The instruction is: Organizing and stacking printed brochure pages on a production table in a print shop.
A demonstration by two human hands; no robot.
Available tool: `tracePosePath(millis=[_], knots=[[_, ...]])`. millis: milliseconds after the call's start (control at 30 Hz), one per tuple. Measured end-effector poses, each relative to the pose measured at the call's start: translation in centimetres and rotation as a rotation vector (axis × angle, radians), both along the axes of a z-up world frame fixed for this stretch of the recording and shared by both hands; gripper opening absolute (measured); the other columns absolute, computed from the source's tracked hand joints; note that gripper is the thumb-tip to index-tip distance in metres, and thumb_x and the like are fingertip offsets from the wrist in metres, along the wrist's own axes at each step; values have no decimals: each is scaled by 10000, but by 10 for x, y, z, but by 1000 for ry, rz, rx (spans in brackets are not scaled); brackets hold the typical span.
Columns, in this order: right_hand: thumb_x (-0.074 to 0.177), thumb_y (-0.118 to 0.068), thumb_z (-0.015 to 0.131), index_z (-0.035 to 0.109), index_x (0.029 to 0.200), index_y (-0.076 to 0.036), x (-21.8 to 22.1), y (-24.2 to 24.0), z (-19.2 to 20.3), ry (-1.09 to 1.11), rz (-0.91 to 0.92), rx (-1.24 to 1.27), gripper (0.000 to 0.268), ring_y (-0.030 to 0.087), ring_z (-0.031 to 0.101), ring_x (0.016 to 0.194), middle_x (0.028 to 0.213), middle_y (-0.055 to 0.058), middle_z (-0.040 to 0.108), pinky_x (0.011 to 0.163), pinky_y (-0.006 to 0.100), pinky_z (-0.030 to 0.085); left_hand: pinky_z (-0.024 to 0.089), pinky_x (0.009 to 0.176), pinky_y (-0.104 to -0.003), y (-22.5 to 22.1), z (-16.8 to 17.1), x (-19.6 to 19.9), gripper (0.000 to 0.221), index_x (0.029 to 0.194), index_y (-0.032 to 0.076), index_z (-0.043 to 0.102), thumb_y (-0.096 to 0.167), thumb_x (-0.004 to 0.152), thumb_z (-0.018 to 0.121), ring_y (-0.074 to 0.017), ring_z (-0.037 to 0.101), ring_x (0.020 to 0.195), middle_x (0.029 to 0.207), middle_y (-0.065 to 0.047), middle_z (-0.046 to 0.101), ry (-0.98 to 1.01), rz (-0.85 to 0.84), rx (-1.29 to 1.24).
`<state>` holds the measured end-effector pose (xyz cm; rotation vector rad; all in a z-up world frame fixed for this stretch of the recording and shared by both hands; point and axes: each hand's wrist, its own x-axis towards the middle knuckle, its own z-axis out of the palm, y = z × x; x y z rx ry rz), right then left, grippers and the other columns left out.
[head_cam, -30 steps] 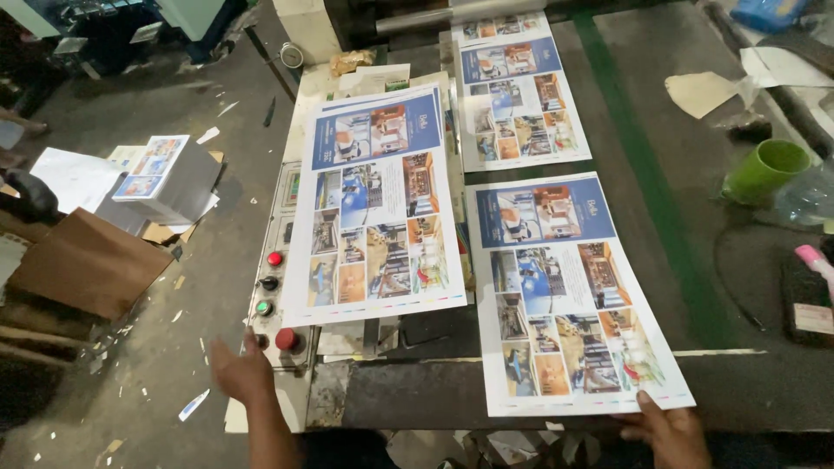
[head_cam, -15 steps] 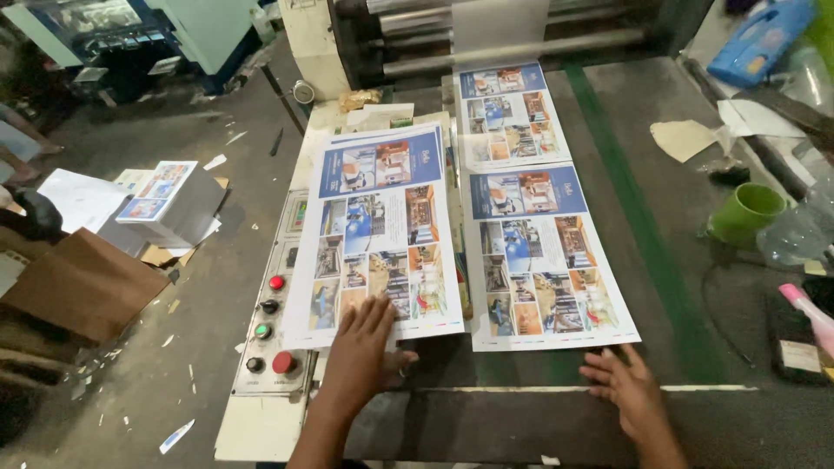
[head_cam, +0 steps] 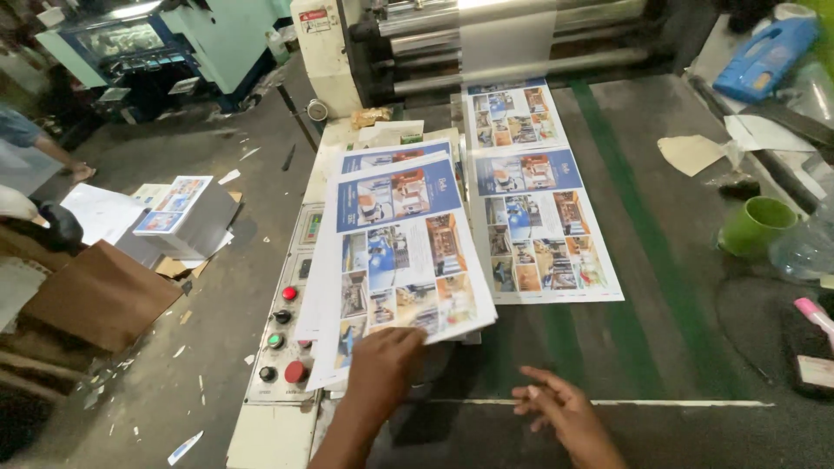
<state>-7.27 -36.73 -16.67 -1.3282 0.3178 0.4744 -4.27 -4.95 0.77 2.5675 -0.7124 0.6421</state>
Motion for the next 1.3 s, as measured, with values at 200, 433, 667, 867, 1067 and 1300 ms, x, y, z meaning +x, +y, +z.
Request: tracePosePath(millis=[200, 433, 667, 867, 1067, 1300], knots=[[913, -294, 660, 399, 1514, -128, 20, 32, -3, -100, 89, 115, 676, 246, 742, 843, 1138, 179, 783, 597, 362, 563, 556, 690, -481, -9, 34, -6, 170, 906, 92, 738, 262, 898, 742, -360, 707, 821, 902, -110, 743, 368, 61, 12], [895, -241, 740, 420, 1616, -45, 23, 20, -10, -476, -207, -165, 813, 201, 613, 776, 977, 212, 680, 639, 324, 520, 607, 806, -415, -25, 36, -27, 298, 1223, 25, 721, 99, 951, 625, -325, 742, 981, 1142, -161, 744, -399, 126, -297], [932, -116, 593, 513, 1447, -15, 18, -2, -4, -362, -193, 7, 531, 252, 719, 839, 1110, 200, 742, 622, 384, 570, 456, 1093, -504, -75, -4, -34, 392, 1262, 36, 673, 262, 942, 692, -337, 607, 1313, 1355, -155, 657, -84, -355, 2], [983, -56, 533, 470, 1517, -94, -5, -77, -74, -154, -537, 82, 539, 296, 707, 835, 1150, 209, 699, 551, 447, 543, 383, 1167, -522, -46, -34, -19, 407, 1281, 75, 673, 318, 959, 728, -304, 563, 1374, 1393, -106, 648, -19, -228, 72], [1026, -52, 497, 425, 1567, -111, -46, -135, -85, -98, -616, -27, 549, 286, 709, 873, 1185, 197, 691, 557, 428, 537, 337, 1115, -536, 0, -24, -12, 658, 1318, 11, 600, 365, 799, 799, -379, 496, 1359, 1409, -184, 589, 181, -61, 101], [1043, -98, 495, 418, 1530, -87, -45, -133, -83, 7, -583, -163, 493, 320, 720, 886, 1197, 195, 697, 564, 392, 521, 496, 1019, -439, 23, -21, -14, 485, 1282, 48, 653, 113, 809, 740, -336, 636, 1229, 1315, -151, 682, 105, 78, 78]])
